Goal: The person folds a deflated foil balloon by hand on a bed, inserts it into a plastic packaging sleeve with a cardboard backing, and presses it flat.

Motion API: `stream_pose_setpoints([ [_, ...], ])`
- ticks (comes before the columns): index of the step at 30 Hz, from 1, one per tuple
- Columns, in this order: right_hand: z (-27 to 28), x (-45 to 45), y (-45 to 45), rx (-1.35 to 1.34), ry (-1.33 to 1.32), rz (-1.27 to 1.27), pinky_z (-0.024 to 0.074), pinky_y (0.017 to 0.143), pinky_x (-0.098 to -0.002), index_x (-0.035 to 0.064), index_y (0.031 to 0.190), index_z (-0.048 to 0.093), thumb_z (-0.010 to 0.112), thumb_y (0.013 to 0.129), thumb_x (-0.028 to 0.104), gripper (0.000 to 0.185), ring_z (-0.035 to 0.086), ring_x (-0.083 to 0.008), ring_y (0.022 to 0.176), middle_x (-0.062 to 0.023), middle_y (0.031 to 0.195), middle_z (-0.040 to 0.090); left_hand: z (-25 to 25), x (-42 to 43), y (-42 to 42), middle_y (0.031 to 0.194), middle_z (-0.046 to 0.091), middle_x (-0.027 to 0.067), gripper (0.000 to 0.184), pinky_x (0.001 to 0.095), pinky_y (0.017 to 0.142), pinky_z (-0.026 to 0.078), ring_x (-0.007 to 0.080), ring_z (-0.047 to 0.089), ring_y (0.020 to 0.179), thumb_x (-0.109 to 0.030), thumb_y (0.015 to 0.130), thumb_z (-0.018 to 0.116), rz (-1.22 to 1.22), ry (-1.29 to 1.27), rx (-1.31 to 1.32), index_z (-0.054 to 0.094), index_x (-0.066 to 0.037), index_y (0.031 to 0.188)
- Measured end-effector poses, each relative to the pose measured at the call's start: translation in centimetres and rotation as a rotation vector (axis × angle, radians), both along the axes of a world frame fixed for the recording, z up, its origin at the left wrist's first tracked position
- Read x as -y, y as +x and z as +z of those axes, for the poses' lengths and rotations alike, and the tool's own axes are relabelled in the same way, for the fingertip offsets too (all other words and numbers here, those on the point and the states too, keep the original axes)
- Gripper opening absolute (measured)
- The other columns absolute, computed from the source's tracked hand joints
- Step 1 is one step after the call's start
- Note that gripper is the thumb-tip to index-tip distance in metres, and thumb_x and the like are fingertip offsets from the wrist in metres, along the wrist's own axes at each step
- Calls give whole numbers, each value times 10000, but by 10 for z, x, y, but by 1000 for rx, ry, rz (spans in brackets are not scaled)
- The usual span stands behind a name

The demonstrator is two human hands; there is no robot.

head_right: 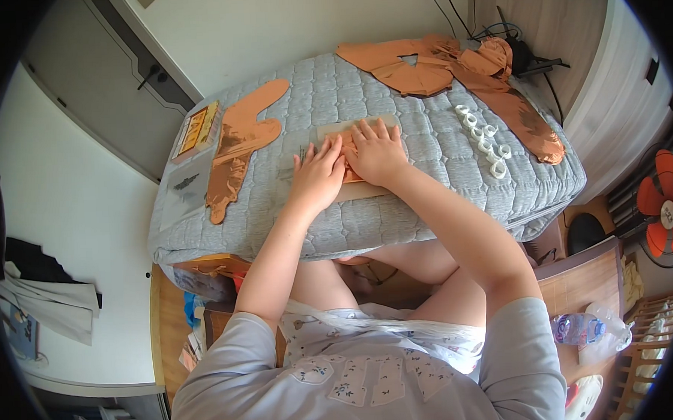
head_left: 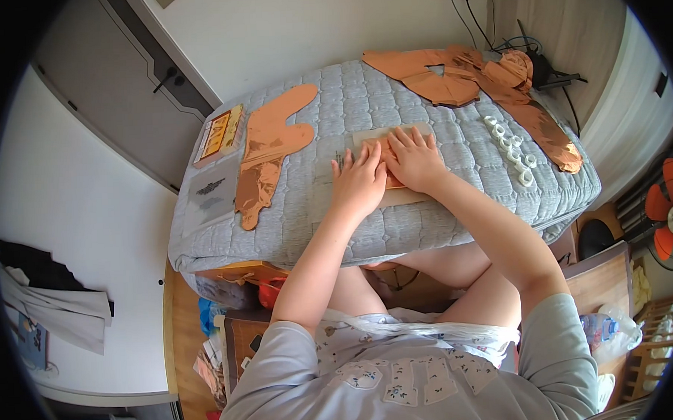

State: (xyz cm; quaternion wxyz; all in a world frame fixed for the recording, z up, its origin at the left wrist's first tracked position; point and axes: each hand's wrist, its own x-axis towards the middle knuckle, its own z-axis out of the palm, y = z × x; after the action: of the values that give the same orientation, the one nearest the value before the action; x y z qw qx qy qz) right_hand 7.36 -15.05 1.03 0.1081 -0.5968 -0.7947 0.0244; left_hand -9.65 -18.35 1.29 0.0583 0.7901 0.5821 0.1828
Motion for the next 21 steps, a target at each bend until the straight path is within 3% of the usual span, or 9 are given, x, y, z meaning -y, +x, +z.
stream_pose_setpoints([
  [3, -2, -7, -12, -155, -43, 9, 152, 1244, -612, 74, 1617, 308, 351, 1053, 495, 706, 230, -418, 1551, -136, 1670, 327, 2, -3, -4, 1641, 371, 163, 590, 662, 1224, 163, 472, 320, 1498, -432, 1070, 382, -1, -29, 26, 389, -153, 1591],
  [5, 0, -9, -20, -573, -82, 9, 134, 1263, -557, 69, 1630, 267, 326, 1049, 419, 681, 200, -413, 1561, -163, 1660, 335, 10, 0, -6, 1645, 359, 170, 605, 666, 1222, 168, 477, 313, 1499, -440, 1069, 383, 3, -41, 19, 375, -141, 1595],
  [9, 2, -16, -34, -859, -147, 82, 132, 1274, -474, 63, 1634, 250, 350, 1032, 352, 675, 175, -391, 1571, -201, 1676, 279, 12, 3, -9, 1637, 348, 196, 647, 657, 1217, 200, 502, 280, 1502, -456, 1065, 382, -61, -58, -49, 322, -97, 1600],
  [11, 2, -15, -50, -1407, -291, 92, 154, 1269, -427, 55, 1632, 251, 385, 1016, 304, 678, 177, -374, 1570, -230, 1683, 231, 15, 3, -10, 1631, 351, 200, 662, 655, 1214, 213, 511, 273, 1499, -464, 1063, 386, -61, -58, -67, 308, -87, 1600],
  [14, 12, -6, -56, -1647, -331, 139, 202, 1251, -406, 42, 1610, 287, 432, 1001, 265, 665, 206, -351, 1560, -225, 1685, 213, 22, 0, -11, 1639, 305, 248, 642, 580, 1241, 217, 512, 280, 1496, -408, 1057, 381, -87, -128, 19, 273, -113, 1617],
  [16, 15, -5, -50, -1672, -286, 133, 239, 1238, -415, 28, 1570, 343, 460, 986, 226, 627, 253, -363, 1538, -236, 1650, 274, 25, -3, -18, 1626, 301, 291, 665, 477, 1258, 227, 478, 277, 1513, -248, 1017, 404, -78, -261, 249, 223, -79, 1634],
  [18, 14, -3, -38, -1693, -247, 129, 275, 1225, -423, 13, 1529, 399, 488, 971, 186, 591, 300, -374, 1516, -248, 1615, 336, 13, -16, -25, 1627, 300, 298, 699, 437, 1256, 230, 439, 279, 1526, -162, 983, 417, -103, -271, 346, 199, -63, 1640],
  [20, 12, 7, -22, -926, 76, 122, 323, 1207, -434, 5, 1435, 512, 557, 964, 130, 489, 437, -349, 1431, -222, 1499, 499, 14, -18, -30, 1627, 299, 305, 743, 397, 1253, 233, 400, 281, 1539, -77, 949, 429, -126, -281, 443, 174, -47, 1647],
  [21, 12, 17, -18, -923, 71, 124, 323, 1207, -434, 5, 1435, 512, 557, 964, 130, 489, 437, -349, 1431, -222, 1499, 499, 19, -17, -32, 1635, 300, 287, 768, 380, 1247, 238, 363, 287, 1541, -33, 935, 439, -141, -388, 570, 159, -41, 1650],
])
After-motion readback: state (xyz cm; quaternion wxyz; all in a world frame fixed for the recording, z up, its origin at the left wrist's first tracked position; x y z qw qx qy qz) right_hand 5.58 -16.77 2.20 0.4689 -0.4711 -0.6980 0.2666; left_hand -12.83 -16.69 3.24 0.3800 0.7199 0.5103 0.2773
